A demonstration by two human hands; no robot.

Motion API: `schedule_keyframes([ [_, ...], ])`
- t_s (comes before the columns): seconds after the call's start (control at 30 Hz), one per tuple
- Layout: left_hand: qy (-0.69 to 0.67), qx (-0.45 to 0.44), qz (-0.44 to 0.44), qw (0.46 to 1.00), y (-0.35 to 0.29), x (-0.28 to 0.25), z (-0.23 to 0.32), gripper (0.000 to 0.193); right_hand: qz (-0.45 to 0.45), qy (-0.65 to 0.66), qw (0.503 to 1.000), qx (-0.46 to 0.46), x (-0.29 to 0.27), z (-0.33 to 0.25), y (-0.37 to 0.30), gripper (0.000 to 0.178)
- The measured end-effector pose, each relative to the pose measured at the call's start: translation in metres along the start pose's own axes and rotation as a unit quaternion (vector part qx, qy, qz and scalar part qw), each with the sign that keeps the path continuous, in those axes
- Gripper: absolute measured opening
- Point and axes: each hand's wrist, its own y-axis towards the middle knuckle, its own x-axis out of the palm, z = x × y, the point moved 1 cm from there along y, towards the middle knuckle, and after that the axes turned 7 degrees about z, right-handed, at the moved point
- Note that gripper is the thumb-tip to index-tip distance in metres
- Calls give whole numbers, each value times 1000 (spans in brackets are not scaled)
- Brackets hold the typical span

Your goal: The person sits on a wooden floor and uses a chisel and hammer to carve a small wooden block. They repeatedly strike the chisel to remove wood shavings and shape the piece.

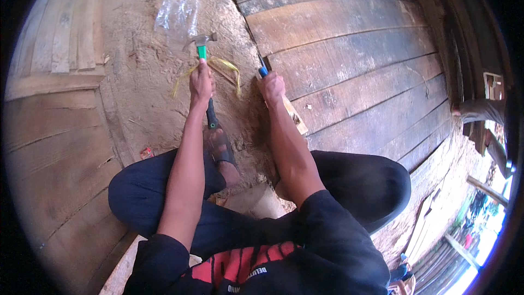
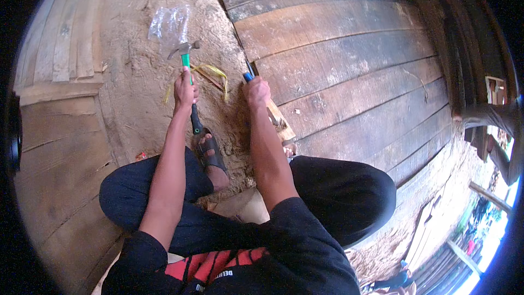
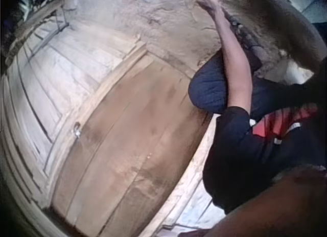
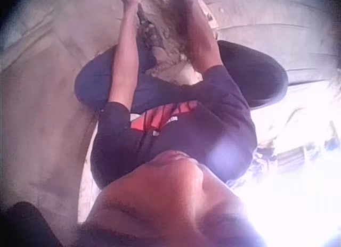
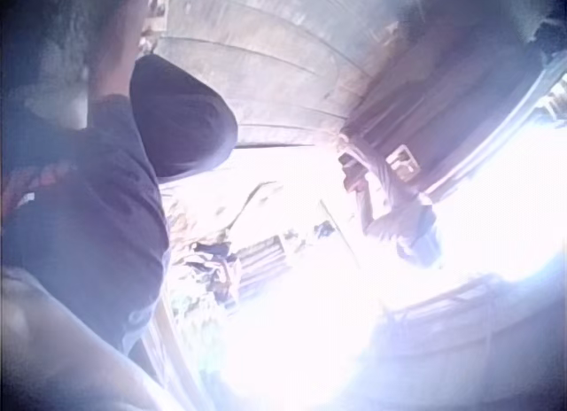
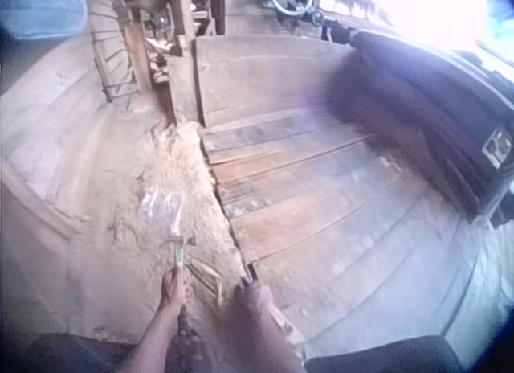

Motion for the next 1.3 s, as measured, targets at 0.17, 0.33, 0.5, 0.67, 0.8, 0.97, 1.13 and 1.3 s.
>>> schedule_keyframes([
  [0.17,-27,11,6,1000,8,22,9,45,53,4,999,-4,-1,-10,24,43],
  [0.33,-31,-11,-21,999,-2,25,-1,48,77,7,997,-24,13,5,20,30],
  [0.5,13,38,-51,998,-7,28,25,49,158,71,982,-76,-21,-19,17,24],
  [0.67,51,8,-52,997,-59,5,11,55,122,94,978,-141,-2,0,-47,24],
  [0.8,69,9,-71,995,-99,-2,8,56,137,151,963,-178,-10,9,-80,18],
  [0.97,87,5,-74,993,-130,-14,-8,53,147,228,940,-204,-28,24,-111,21],
  [1.13,98,13,-84,992,-137,-13,-15,53,215,329,891,-227,-46,52,-126,26],
  [1.3,96,15,-89,991,-138,-17,-19,55,355,368,850,-128,-64,83,-166,11],
])
